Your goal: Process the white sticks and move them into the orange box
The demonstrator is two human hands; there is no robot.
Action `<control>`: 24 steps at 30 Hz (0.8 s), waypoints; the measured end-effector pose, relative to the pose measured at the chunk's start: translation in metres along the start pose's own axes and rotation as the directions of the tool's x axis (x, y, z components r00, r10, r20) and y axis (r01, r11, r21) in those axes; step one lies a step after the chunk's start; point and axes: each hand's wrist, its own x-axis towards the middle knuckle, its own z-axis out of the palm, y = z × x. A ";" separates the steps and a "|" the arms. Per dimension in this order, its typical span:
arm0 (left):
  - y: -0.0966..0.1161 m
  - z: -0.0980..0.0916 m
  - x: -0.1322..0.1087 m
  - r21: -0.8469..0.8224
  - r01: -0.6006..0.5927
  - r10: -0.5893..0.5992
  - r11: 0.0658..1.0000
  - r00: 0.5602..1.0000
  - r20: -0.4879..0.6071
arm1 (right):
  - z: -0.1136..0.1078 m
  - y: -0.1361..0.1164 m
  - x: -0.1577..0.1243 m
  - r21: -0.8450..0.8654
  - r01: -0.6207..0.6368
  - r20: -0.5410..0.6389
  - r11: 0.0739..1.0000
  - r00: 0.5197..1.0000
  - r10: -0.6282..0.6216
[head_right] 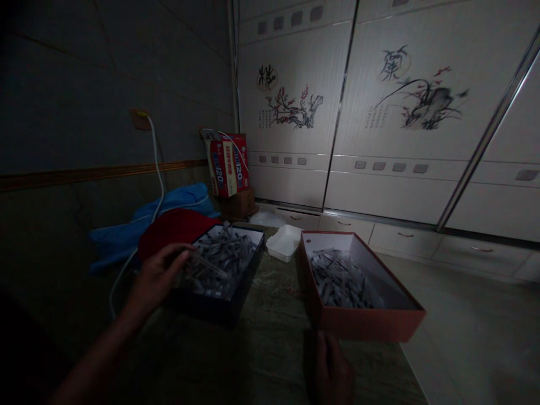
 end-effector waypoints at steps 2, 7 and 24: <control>0.016 0.012 -0.012 -0.344 0.130 -0.136 0.930 0.991 0.005 | 0.000 -0.003 -0.002 0.033 0.009 -0.012 0.999 1.000 -0.008; 0.023 0.074 -0.061 -0.723 0.359 -0.353 0.590 0.920 0.169 | 0.000 -0.020 -0.010 0.159 0.056 0.173 0.986 0.981 -0.084; -0.018 0.157 -0.135 -0.552 0.578 -0.602 0.600 0.781 0.163 | 0.003 -0.044 -0.012 0.360 -0.057 0.472 0.931 0.872 -0.129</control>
